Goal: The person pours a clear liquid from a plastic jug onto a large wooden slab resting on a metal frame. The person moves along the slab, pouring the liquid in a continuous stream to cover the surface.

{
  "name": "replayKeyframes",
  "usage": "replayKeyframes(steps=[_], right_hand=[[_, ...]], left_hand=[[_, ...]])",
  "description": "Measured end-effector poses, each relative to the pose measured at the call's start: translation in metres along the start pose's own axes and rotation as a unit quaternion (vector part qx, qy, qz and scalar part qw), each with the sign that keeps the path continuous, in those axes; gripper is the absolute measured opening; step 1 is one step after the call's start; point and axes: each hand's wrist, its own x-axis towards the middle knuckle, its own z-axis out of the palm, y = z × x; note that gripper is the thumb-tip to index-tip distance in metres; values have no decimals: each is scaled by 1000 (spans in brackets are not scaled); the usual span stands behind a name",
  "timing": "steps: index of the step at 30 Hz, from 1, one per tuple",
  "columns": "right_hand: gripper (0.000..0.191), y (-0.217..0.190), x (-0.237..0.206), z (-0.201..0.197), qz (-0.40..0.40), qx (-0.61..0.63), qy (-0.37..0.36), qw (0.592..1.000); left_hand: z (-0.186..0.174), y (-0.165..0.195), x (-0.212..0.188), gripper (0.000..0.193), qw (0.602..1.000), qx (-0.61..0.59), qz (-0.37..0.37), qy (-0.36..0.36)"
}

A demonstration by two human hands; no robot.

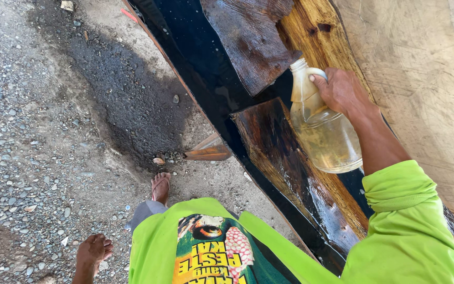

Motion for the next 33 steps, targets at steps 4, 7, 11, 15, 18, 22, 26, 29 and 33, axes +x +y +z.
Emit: replayKeyframes(steps=[4,7,11,15,18,22,26,29,33], right_hand=[[47,-8,4,3,-30,-5,11,999],[46,-17,4,5,-44,10,5,999],[49,-32,-2,8,-26,3,-4,1000],[51,-46,-11,8,-31,17,-17,999],[51,-53,-20,9,-20,19,-37,999],[52,-59,-28,10,-108,-15,-9,994],[49,-68,-29,12,-61,-8,-55,997],[50,-75,-26,11,-77,-21,-47,996],[49,-83,-20,12,-69,-20,-49,996]], left_hand=[[-1,0,0,36,1000,7,1,1],[-3,-1,-1,37,1000,2,-5,-2],[-2,-1,-1,37,1000,5,-10,-6],[0,0,0,37,1000,1,-22,-11],[2,-2,1,37,1000,12,-6,-4],[3,-5,3,36,1000,16,5,-5],[6,-6,3,36,1000,6,14,-11],[6,-7,3,36,1000,10,14,-8],[4,-8,3,36,1000,6,10,-6]])
